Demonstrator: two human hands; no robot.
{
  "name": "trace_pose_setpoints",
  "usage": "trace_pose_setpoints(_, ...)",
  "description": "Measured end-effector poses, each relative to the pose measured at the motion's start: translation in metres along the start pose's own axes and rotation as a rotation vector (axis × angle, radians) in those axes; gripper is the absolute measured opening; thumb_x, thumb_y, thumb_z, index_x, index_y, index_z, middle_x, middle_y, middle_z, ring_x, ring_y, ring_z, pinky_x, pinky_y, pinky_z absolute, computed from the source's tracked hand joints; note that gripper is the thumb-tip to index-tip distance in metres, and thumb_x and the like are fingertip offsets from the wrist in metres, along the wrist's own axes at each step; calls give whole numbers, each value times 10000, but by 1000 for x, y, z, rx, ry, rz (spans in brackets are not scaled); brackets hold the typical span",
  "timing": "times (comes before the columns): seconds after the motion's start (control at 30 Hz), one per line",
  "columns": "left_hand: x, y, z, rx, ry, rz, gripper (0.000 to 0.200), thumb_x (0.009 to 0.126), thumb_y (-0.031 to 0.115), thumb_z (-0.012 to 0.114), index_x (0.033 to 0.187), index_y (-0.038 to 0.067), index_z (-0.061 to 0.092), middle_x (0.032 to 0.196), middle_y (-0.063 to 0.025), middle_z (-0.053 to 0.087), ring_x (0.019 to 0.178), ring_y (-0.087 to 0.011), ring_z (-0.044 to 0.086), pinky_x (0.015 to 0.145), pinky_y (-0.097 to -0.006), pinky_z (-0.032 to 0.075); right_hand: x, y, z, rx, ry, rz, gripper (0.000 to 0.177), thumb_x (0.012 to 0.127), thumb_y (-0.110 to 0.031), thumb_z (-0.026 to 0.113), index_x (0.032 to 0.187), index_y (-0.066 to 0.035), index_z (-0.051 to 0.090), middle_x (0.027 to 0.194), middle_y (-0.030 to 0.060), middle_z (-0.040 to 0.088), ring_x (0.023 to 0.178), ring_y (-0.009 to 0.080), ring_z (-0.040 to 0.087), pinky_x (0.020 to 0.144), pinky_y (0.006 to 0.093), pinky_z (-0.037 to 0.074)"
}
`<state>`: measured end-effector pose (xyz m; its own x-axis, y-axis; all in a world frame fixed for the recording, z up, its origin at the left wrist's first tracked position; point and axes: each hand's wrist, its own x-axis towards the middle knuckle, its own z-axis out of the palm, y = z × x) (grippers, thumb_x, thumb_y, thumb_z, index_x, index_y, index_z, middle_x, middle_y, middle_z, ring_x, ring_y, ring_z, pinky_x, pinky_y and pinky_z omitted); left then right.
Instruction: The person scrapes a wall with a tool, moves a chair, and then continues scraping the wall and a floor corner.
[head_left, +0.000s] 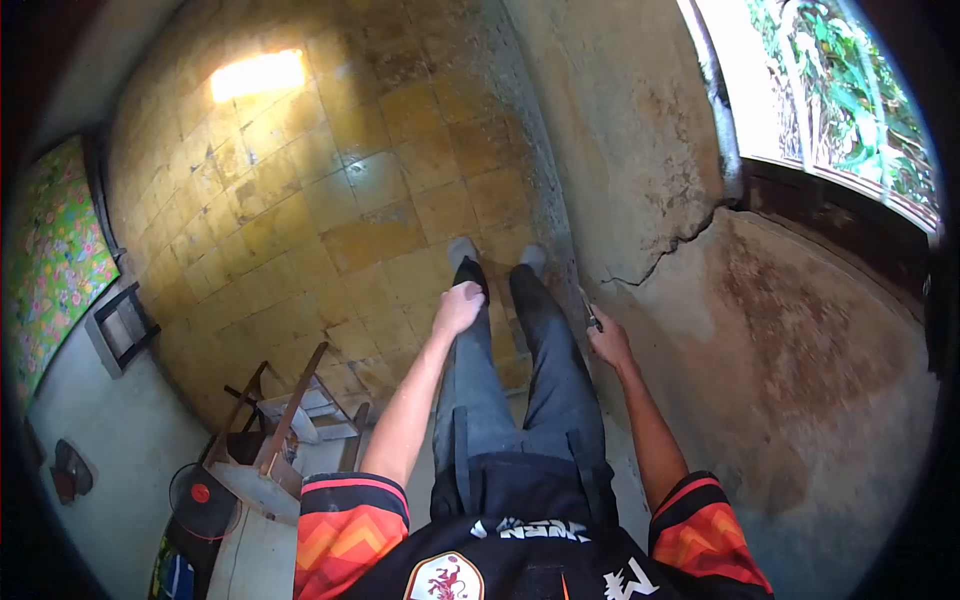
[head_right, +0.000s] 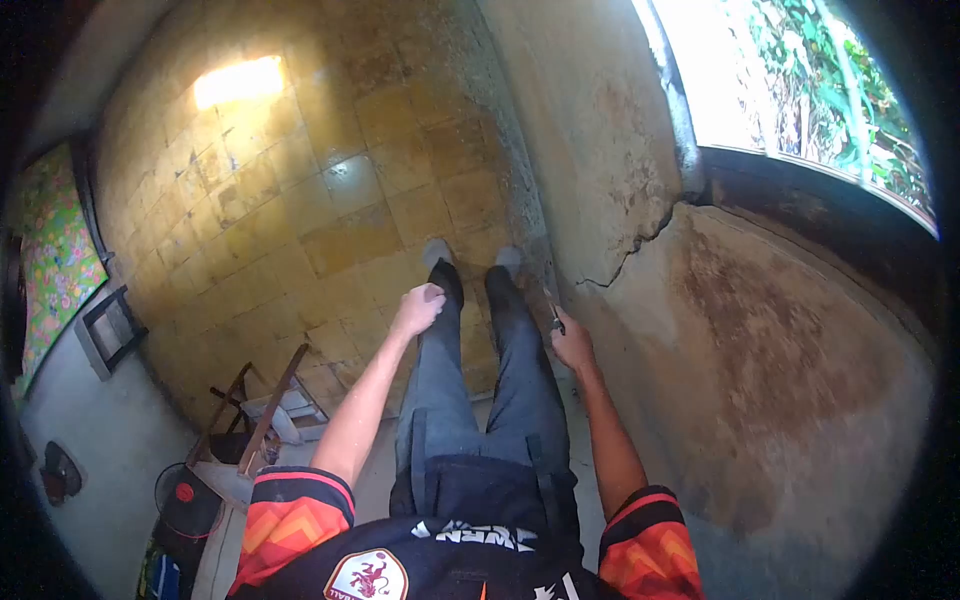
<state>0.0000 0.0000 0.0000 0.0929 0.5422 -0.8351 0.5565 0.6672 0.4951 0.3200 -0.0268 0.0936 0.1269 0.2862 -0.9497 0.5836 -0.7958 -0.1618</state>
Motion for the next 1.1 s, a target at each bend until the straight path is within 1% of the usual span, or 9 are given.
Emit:
trace_pose_setpoints(0.07,-30,24,19,20,-20,48,324,828,257,578,1060,37,627,945,-141,677,884,-276,637,806,-370,487,-24,5,19,-78,37,-86,596,796,-144,524,1382,-168,419,1168,234,590,1105,279,581,930,388,422)
trace_pose_setpoints(0.1,75,39,69,-66,-32,99,296,820,254,576,1026,48,629,983,-150,666,979,-356,608,845,-417,471,79,12,-2,-34,111,-175,576,807,-149,521,1375,-152,426,1180,232,583,1107,293,575,931,389,420)
trace_pose_setpoints(0.17,90,61,97,-19,-133,258,376,834,254,582,1149,48,591,978,-166,665,971,-321,625,860,-382,468,101,13,11,69,139,-292,538,831,-161,514,1362,-120,439,1205,228,569,1112,320,561,934,391,415)
trace_pose_setpoints(0.33,158,139,176,-540,-155,314,518,873,232,609,1312,-1,465,960,-168,663,923,-205,625,798,-328,463,185,-1,-13,355,315,-325,518,892,-206,506,1364,-21,404,1267,199,542,1138,265,541,949,341,401)
trace_pose_setpoints(0.5,201,180,194,-394,42,574,402,850,143,584,1228,17,526,761,-231,614,718,-353,618,662,-382,473,236,-34,-35,367,687,-732,228,885,-119,527,1057,32,537,936,68,606,893,138,556,769,292,442)
trace_pose_setpoints(0.57,212,182,194,-373,74,656,327,836,108,567,1145,1,563,739,-269,569,711,-455,554,626,-394,467,239,-34,-30,377,717,-730,251,882,-113,532,1088,30,543,998,80,609,939,135,546,808,294,436)
trace_pose_setpoints(0.67,206,179,198,-423,21,564,227,820,83,551,1016,-29,580,771,-295,540,794,-489,474,622,-404,460,230,-28,-22,414,685,-605,584,867,-207,589,1365,22,385,1282,170,535,1166,192,502,959,303,384)
trace_pose_setpoints(0.9,224,186,184,-340,5,628,174,809,97,555,897,-50,588,721,-298,526,755,-494,485,574,-419,451,236,-52,-15,470,728,-556,387,865,-154,560,1195,43,517,1103,85,589,1025,151,533,888,285,409)
trace_pose_setpoints(1.1,241,186,182,-309,-21,658,160,802,98,553,862,-47,580,712,-297,504,706,-490,434,564,-415,442,243,-57,-23,507,665,-563,550,831,-176,614,1298,55,437,1215,175,568,1132,183,507,977,301,368)
